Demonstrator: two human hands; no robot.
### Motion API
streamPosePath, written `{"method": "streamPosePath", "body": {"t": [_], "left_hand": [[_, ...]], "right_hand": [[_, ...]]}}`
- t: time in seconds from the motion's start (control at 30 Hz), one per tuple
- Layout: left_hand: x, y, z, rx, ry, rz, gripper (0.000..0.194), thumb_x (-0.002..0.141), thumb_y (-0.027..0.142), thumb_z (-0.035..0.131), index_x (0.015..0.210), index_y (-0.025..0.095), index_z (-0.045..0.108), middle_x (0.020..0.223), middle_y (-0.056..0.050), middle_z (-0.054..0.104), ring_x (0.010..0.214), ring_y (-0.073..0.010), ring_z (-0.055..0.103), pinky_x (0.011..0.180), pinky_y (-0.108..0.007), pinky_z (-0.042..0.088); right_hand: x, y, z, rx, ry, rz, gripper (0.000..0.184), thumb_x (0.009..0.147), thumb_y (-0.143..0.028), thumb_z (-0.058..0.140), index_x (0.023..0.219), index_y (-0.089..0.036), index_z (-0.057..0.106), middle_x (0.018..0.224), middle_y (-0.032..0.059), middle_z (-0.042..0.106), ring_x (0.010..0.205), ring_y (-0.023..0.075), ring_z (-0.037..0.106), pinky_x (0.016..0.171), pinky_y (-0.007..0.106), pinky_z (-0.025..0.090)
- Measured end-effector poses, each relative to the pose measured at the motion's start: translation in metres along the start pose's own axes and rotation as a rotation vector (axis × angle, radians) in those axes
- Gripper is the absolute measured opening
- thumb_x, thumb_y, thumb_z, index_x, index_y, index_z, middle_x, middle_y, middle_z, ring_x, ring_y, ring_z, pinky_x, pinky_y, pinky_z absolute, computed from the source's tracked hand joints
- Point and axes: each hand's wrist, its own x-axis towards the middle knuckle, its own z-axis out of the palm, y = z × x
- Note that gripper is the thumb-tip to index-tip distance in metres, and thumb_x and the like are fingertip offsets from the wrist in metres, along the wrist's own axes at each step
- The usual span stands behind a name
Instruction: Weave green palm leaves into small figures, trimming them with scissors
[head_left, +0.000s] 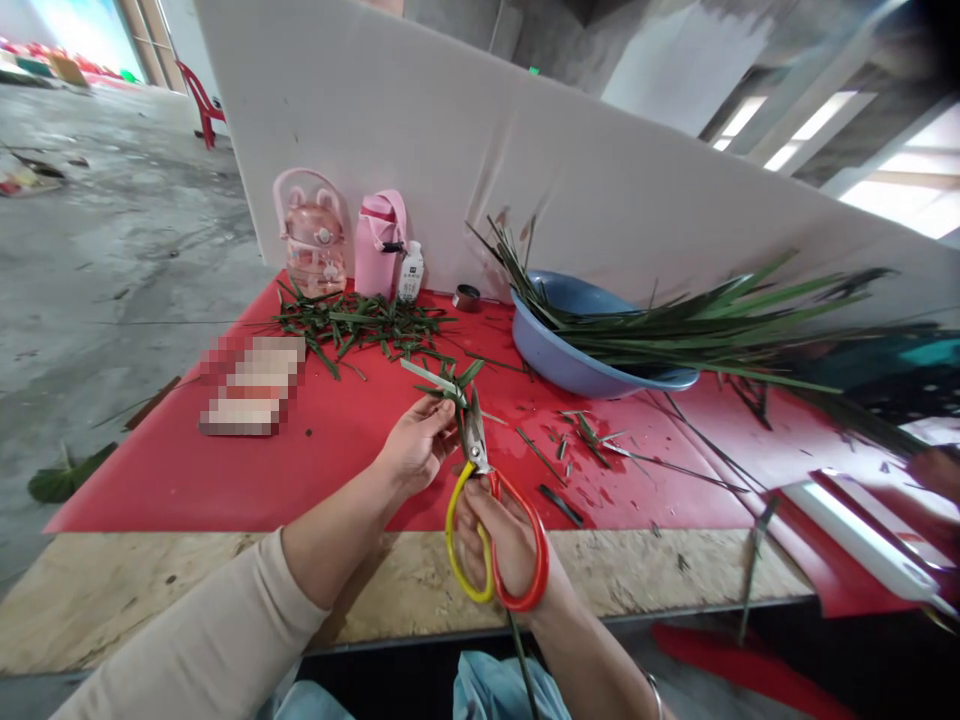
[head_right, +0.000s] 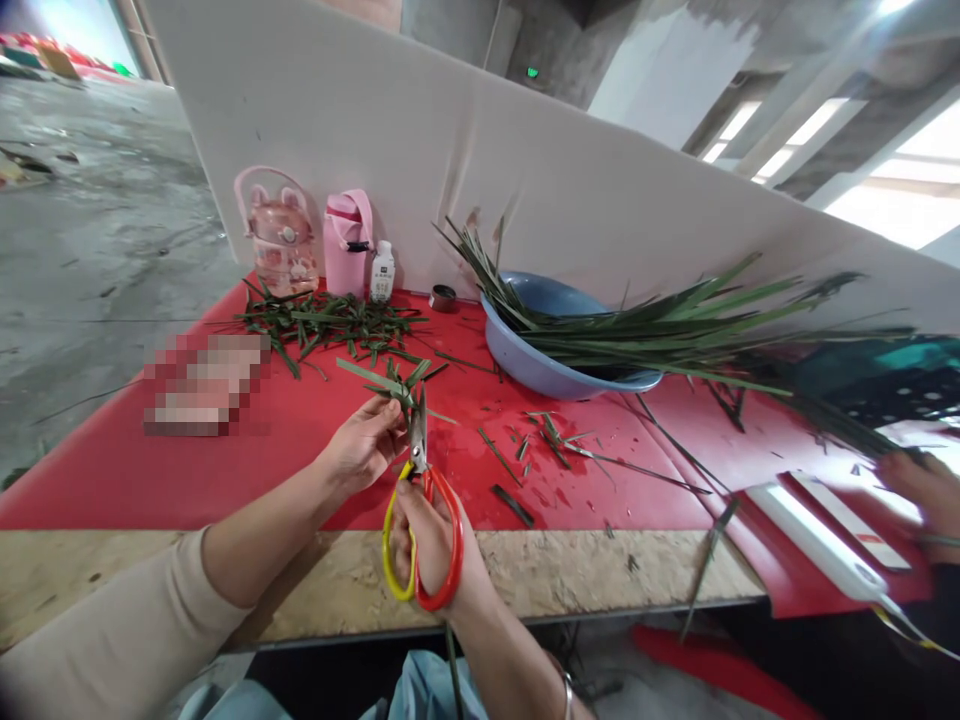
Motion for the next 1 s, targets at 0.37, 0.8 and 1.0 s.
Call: {"method": "streamPosePath", "body": {"t": [0.37,0.8,1.0], "left_hand": [[0.001,0.009,-0.001,0.055,0.085,-0.182,0.016,0.076,0.027,0.059,0.073,0.012,0.060,0.065,-0.002,0.055,0.051,-0.0049,0.049,0.044,-0.014,0.040],[-0.008,0.008,-0.004,0.202,-0.232,-0.315,0.017,0.068,0.025,0.068,0.078,0.011,0.063,0.066,-0.003,0.054,0.054,-0.0051,0.046,0.039,-0.012,0.029],[-0.009,0.006,-0.003,0.276,-0.256,-0.327,0.019,0.066,0.026,0.070,0.076,0.012,0.063,0.069,-0.005,0.058,0.052,-0.0055,0.046,0.041,-0.015,0.031]], "right_hand": [[-0.011,-0.029,-0.061,-0.753,0.162,-0.540,0.038,0.072,-0.021,0.052,0.109,-0.025,0.047,0.088,0.0049,0.059,0.075,0.0182,0.058,0.061,0.029,0.047],[0.001,-0.190,-0.088,-2.269,-0.186,-0.815,0.048,0.073,-0.014,0.045,0.119,-0.024,0.048,0.113,0.0069,0.057,0.103,0.0247,0.049,0.085,0.040,0.034],[0.001,-0.197,-0.067,-2.310,-0.354,-0.963,0.049,0.069,-0.009,0.047,0.115,-0.024,0.053,0.101,0.0062,0.060,0.099,0.0228,0.050,0.085,0.037,0.033]]}}
